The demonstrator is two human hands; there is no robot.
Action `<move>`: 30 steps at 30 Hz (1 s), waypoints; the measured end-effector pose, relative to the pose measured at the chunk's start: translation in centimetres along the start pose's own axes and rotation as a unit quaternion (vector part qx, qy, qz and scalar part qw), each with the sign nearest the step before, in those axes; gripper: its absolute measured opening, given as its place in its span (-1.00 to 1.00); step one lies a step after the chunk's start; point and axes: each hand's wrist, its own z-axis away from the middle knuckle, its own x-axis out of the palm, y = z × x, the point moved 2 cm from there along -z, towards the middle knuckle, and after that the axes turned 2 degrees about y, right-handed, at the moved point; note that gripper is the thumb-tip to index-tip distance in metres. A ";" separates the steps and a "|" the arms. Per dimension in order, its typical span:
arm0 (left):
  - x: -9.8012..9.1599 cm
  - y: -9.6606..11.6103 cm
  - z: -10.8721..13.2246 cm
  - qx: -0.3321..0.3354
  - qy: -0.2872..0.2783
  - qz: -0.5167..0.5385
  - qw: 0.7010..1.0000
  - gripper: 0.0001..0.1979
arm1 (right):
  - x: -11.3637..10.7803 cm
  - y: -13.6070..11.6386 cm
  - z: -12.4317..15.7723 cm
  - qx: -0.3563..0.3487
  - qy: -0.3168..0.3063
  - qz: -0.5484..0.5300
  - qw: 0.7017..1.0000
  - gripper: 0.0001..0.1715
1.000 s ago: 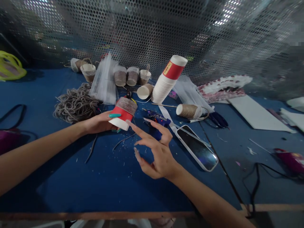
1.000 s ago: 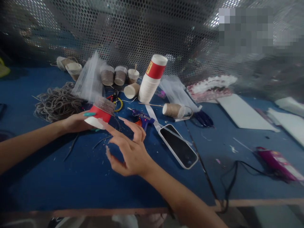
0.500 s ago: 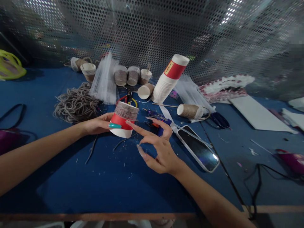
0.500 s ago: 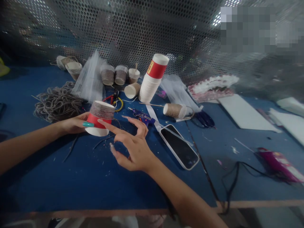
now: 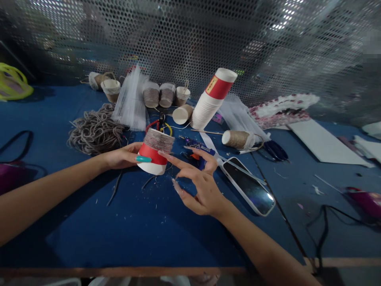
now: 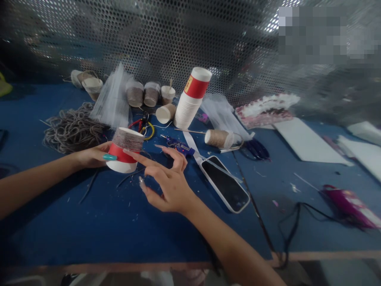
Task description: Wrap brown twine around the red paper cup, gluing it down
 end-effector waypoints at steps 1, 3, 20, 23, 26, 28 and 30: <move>0.0 0.0 0.0 -0.001 0.000 0.001 1.000 -0.47 | 0.0 0.0 0.0 0.004 -0.002 -0.009 1.000 -0.80; 0.1 0.0 0.0 -0.003 -0.003 0.003 1.000 -0.47 | 0.0 0.1 -0.2 -0.009 -0.006 -0.042 0.999 -0.80; 0.2 0.1 0.1 0.001 -0.019 0.030 0.999 -0.57 | -0.5 0.4 -0.4 -0.039 0.025 -0.068 0.997 -0.79; 0.2 0.1 0.1 -0.002 -0.020 0.031 0.999 -0.57 | -0.5 0.6 -0.4 -0.047 0.035 -0.078 0.995 -0.80; 0.2 0.2 0.0 -0.006 -0.025 0.033 0.999 -0.54 | -0.4 0.6 -0.3 -0.070 0.037 -0.100 0.992 -0.81; 0.2 0.2 0.0 -0.013 -0.024 0.034 0.999 -0.49 | -0.3 0.5 -0.2 -0.079 0.063 -0.109 0.989 -0.78; 0.2 0.0 0.0 -0.019 -0.022 0.032 0.999 -0.46 | 0.0 0.7 0.0 -0.065 0.126 -0.117 0.983 -0.67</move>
